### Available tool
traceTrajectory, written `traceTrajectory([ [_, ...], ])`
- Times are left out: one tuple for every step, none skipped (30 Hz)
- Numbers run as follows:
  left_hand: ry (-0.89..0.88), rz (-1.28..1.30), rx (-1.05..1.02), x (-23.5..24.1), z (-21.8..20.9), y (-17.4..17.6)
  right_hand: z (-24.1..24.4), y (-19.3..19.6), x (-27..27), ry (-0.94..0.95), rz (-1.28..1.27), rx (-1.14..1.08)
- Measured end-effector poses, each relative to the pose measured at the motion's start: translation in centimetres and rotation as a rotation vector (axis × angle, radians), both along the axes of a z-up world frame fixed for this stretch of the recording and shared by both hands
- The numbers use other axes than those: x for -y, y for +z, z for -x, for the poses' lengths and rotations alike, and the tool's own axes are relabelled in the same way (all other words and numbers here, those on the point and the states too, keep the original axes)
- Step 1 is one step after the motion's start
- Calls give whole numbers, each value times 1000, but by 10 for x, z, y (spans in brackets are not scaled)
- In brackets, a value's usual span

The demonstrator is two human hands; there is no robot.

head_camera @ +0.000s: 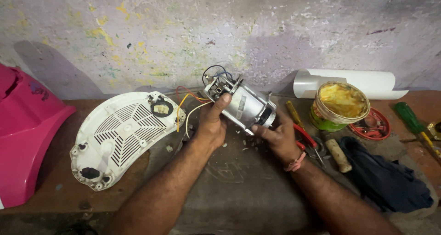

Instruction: The person cleans and reassembles a mixer motor. They wipe metal motor components with a cloth, apply grease from a tub, and use a screwdriver to probe internal parts before fitting the cylindrical motor housing onto the assembly.

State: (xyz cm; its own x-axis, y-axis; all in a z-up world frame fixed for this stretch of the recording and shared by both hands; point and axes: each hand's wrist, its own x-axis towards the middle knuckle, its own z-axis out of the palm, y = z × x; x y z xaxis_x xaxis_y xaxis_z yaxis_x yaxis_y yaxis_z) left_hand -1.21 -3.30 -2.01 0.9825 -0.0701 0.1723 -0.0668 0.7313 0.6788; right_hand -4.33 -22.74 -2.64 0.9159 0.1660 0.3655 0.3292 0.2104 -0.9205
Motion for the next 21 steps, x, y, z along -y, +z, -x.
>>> traceTrajectory([
  [-11, -5, -6, 0, 0, 0, 0, 0, 1, -1, -12, -69],
  [-7, -12, -8, 0, 0, 1, -1, 0, 2, 12, -43, -73],
  [-2, -18, -12, 0, 1, 0, 1, -1, 3, 24, -75, -79],
  [3, -24, -16, 0, 1, 0, 2, -1, 3, 37, -106, -84],
  [-8, -18, -12, -2, 1, 0, 2, -1, 3, 13, -62, -58],
  [-19, -12, -7, -3, 0, -1, 3, -1, 2, -11, -19, -31],
  [-30, -5, -3, -4, -1, -2, 3, -1, 2, -34, 26, -6],
  [-54, 6, -18, -4, -3, -4, 3, -1, 2, -39, 27, -19],
  [-74, 16, -34, -5, -5, -5, 3, -1, 1, -41, 28, -31],
  [-94, 26, -49, -5, -6, -6, 3, 0, 0, -42, 28, -44],
  [-96, 12, -96, -4, -8, -6, 3, 1, 1, -64, 35, -18],
  [-97, -1, -142, -2, -9, -7, 2, 2, 2, -85, 43, 8],
  [-97, -15, -189, 0, -9, -8, 1, 3, 3, -105, 50, 34],
  [-123, -29, -206, 2, -8, -9, 1, 5, 5, -169, 74, 118],
  [-147, -46, -225, 5, -6, -10, 0, 6, 6, -232, 95, 201],
  [-172, -63, -244, 8, -3, -10, -2, 8, 8, -294, 116, 284],
  [-201, -66, -246, 11, 0, -10, -2, 10, 8, -308, 78, 273],
  [-231, -68, -247, 14, 3, -10, -3, 12, 8, -322, 40, 262],
  [-265, -70, -250, 18, 6, -10, -2, 14, 10, -340, 3, 250],
  [-281, -57, -262, 21, 8, -9, -1, 15, 12, -335, -2, 260],
  [-297, -43, -275, 23, 9, -9, -1, 17, 14, -330, -6, 269],
])
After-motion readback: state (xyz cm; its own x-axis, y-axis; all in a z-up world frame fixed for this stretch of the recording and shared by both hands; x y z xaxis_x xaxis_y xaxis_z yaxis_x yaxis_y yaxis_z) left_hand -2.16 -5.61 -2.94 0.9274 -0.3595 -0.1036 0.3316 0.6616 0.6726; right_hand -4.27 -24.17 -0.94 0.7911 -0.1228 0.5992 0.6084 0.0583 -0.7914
